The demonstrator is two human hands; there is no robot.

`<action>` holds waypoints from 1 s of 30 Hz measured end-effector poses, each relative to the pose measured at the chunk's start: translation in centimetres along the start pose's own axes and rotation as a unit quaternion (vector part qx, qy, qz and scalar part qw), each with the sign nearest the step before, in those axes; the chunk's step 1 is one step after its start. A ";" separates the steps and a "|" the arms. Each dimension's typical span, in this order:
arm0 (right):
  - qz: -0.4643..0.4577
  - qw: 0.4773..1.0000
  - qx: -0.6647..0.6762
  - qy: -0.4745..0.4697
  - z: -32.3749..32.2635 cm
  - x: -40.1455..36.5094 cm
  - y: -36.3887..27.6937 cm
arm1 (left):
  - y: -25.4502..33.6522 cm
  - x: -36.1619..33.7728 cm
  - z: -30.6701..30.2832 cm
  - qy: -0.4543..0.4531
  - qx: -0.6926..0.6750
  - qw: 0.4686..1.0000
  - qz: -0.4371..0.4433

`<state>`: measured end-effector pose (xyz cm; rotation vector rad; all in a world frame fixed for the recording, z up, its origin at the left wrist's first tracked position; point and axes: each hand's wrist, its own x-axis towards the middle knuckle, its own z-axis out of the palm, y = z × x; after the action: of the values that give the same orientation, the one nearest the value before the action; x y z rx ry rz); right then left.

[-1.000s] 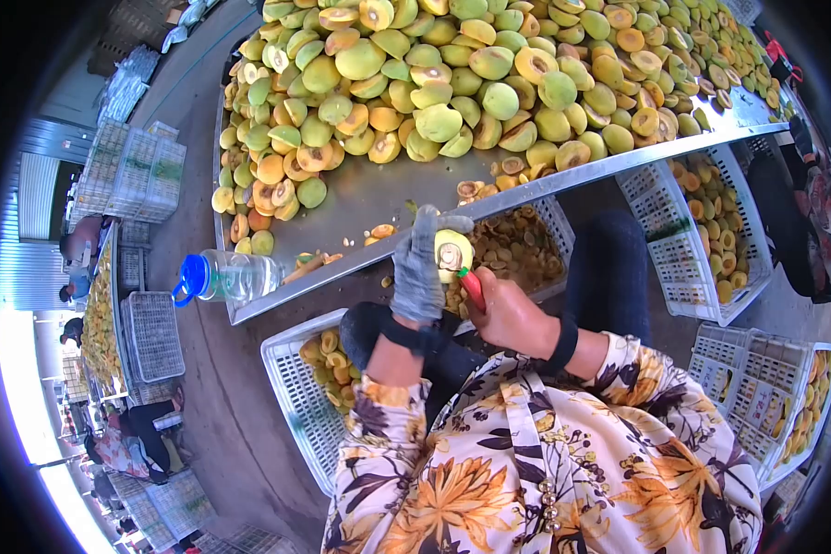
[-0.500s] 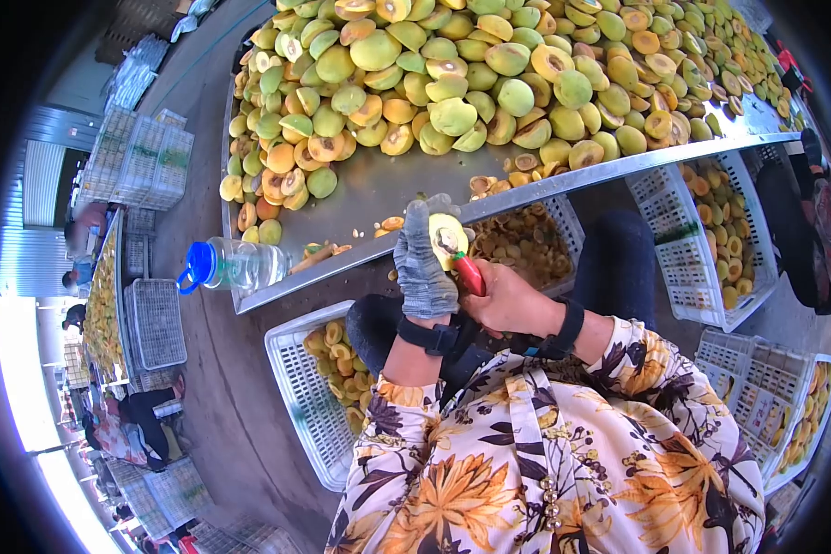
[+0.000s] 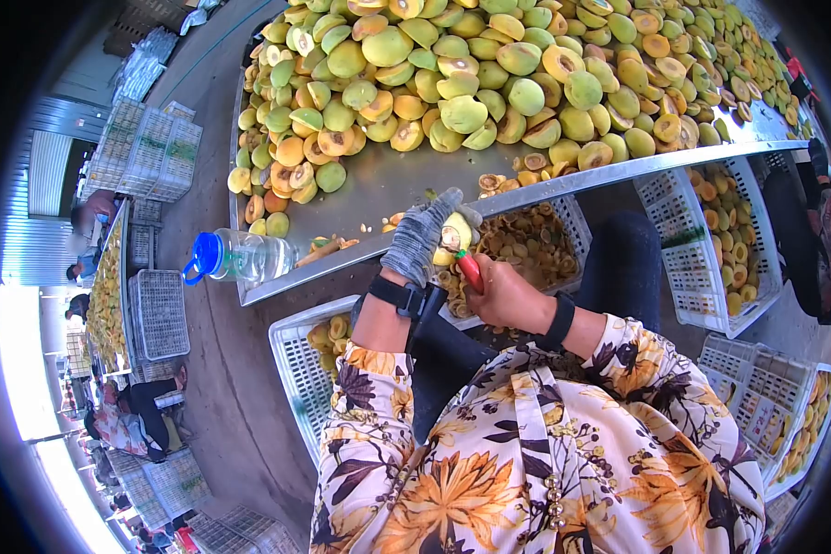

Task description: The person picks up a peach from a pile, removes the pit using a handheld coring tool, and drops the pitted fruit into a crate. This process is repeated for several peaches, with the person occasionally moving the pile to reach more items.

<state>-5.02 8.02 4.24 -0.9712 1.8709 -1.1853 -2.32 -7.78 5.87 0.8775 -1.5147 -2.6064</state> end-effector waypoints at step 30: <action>-0.109 0.986 -0.126 -0.032 -4.9 -0.3 -1.0 | 0.0 -4.2 2.1 0.004 -0.028 0.991 0.133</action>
<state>-8.86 9.91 6.86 -1.3665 1.9321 -1.0422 0.26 -4.96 8.65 0.6293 -1.4369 -2.4373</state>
